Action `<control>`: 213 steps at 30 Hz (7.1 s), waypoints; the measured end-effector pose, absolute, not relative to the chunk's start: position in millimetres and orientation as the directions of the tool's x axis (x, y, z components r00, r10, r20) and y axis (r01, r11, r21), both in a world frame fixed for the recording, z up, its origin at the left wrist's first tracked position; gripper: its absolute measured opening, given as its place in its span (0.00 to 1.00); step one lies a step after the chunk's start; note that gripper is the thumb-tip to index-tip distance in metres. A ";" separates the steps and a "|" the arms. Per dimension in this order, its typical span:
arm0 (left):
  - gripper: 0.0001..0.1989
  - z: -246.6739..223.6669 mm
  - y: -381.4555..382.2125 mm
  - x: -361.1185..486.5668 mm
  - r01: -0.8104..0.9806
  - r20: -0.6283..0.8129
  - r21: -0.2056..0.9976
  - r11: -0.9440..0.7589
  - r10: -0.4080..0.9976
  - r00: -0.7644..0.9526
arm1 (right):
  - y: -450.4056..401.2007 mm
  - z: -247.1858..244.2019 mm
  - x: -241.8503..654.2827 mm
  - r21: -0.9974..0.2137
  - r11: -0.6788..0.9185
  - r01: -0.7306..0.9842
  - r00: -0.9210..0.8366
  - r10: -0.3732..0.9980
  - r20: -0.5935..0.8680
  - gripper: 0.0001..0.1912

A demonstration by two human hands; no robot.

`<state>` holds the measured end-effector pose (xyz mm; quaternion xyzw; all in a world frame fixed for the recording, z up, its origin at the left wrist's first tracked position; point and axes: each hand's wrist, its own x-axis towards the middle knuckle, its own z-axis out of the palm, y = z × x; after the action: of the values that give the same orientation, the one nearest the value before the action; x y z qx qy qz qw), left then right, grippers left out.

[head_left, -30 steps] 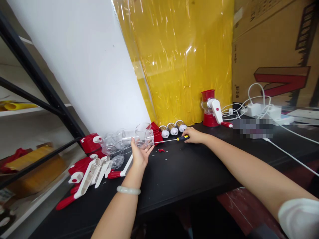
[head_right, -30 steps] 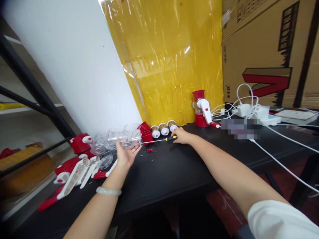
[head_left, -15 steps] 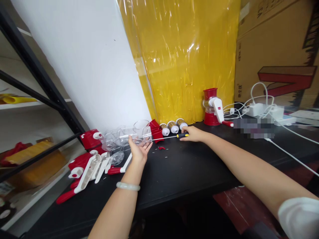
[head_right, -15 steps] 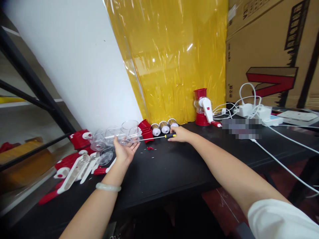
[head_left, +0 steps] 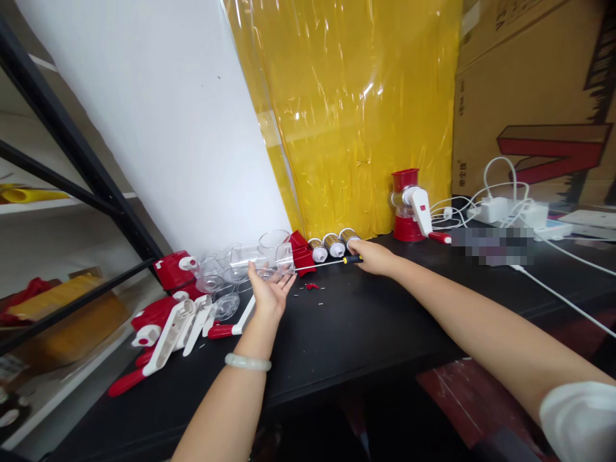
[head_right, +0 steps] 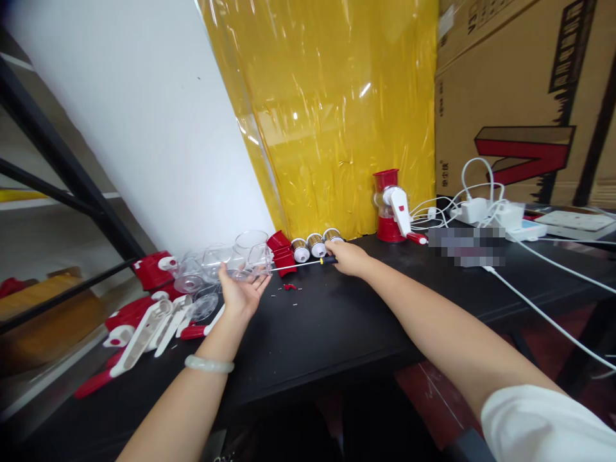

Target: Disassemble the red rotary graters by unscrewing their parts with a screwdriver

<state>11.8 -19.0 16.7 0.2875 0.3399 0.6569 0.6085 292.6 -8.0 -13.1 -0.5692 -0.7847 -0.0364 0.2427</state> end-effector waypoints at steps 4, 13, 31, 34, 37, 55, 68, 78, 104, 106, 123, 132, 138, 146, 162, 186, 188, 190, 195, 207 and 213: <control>0.29 16.0 -17.4 11.4 -0.583 -0.021 0.811 -0.046 0.994 -0.109 | -7.9 -15.0 288.9 -0.222 0.316 0.923 -0.229 0.910 0.345 0.13; 0.28 15.5 -16.7 9.9 -0.596 -0.053 0.802 -0.040 0.989 -0.136 | -1.2 -22.4 287.0 -0.190 0.419 0.888 -0.350 0.882 0.315 0.17; 0.32 15.6 -14.0 7.6 -0.593 -0.068 0.804 -0.043 0.984 -0.164 | -9.4 -12.8 282.8 -0.150 0.369 0.917 -0.308 0.896 0.319 0.14; 0.33 15.2 -13.6 7.1 -0.585 -0.086 0.810 -0.035 0.980 -0.178 | -8.5 -17.8 280.8 -0.146 0.410 0.900 -0.357 0.888 0.290 0.19; 0.34 14.7 -13.2 6.2 -0.579 -0.099 0.815 -0.017 0.981 -0.167 | -8.8 -19.2 279.0 -0.145 0.390 0.910 -0.342 0.899 0.273 0.21; 0.37 16.9 -12.7 4.7 -0.575 -0.129 0.818 0.014 0.979 -0.159 | -14.1 -5.9 283.0 -0.110 0.366 0.924 -0.325 0.904 0.279 0.16; 0.37 15.1 -11.5 3.7 -0.574 -0.115 0.819 0.003 0.981 -0.158 | -9.3 -15.8 280.9 -0.095 0.423 0.901 -0.392 0.889 0.237 0.17; 0.35 14.6 -10.1 3.7 -0.581 -0.122 0.814 0.013 0.981 -0.149 | -17.2 -3.0 280.7 -0.019 0.285 0.958 -0.263 0.905 0.335 0.18; 0.39 15.5 -11.3 1.5 -0.551 -0.135 0.834 -0.013 0.965 -0.226 | -10.9 -8.0 291.9 -0.203 0.407 0.890 -0.325 0.882 0.341 0.07; 0.39 15.5 -11.6 1.8 -0.564 -0.136 0.825 -0.014 0.965 -0.222 | -12.9 -8.7 290.9 -0.208 0.395 0.895 -0.312 0.887 0.340 0.09; 0.39 9.6 -8.9 -0.2 -0.563 -0.151 0.826 0.005 0.966 -0.212 | -3.9 -17.9 297.1 -0.418 0.476 0.774 -0.393 0.878 0.273 0.15; 0.38 5.1 -5.6 -0.6 -0.603 -0.157 0.798 0.003 0.966 -0.203 | -9.9 -15.4 291.9 -0.337 0.450 0.827 -0.363 0.885 0.290 0.22; 0.40 4.1 -6.3 -1.2 -0.594 -0.131 0.804 -0.011 0.972 -0.195 | -5.1 -19.9 293.2 -0.296 0.447 0.844 -0.391 0.891 0.233 0.23; 0.42 0.5 -5.5 -1.5 -0.550 -0.115 0.835 -0.001 0.978 -0.176 | 4.4 -26.2 301.9 -0.312 0.484 0.817 -0.408 0.869 0.280 0.27; 0.42 -1.0 -2.0 -3.1 -0.561 -0.127 0.828 -0.011 0.970 -0.206 | -10.6 -14.2 292.8 -0.367 0.372 0.853 -0.345 0.928 0.138 0.11; 0.42 3.0 -4.3 -2.6 -0.580 -0.111 0.813 -0.048 0.966 -0.234 | -7.3 -20.0 293.9 -0.427 0.425 0.799 -0.414 0.902 0.122 0.13; 0.42 2.4 -3.9 -2.4 -0.575 -0.106 0.817 -0.051 0.966 -0.236 | -6.9 -19.8 293.7 -0.376 0.445 0.813 -0.428 0.894 0.132 0.12; 0.43 1.4 -3.4 -1.9 -0.569 -0.111 0.821 -0.043 0.966 -0.234 | -5.6 -21.0 293.2 -0.312 0.471 0.825 -0.430 0.882 0.194 0.09; 0.44 0.1 -2.9 -0.8 -0.555 -0.107 0.832 -0.027 0.972 -0.209 | -5.2 -23.4 291.3 -0.314 0.471 0.824 -0.386 0.874 0.296 0.13; 0.43 2.5 -4.8 -1.3 -0.550 -0.104 0.834 -0.042 0.967 -0.232 | -3.8 -22.1 288.6 -0.299 0.532 0.792 -0.479 0.846 0.234 0.10; 0.41 3.2 -5.1 -0.1 -0.533 -0.086 0.844 -0.057 0.967 -0.240 | -5.5 -21.2 290.4 -0.325 0.504 0.801 -0.438 0.862 0.256 0.09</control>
<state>-0.1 -5.1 3.2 0.2684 0.4044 0.6757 0.5549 290.4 -5.5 -21.2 -0.4920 -0.8445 0.0777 0.1966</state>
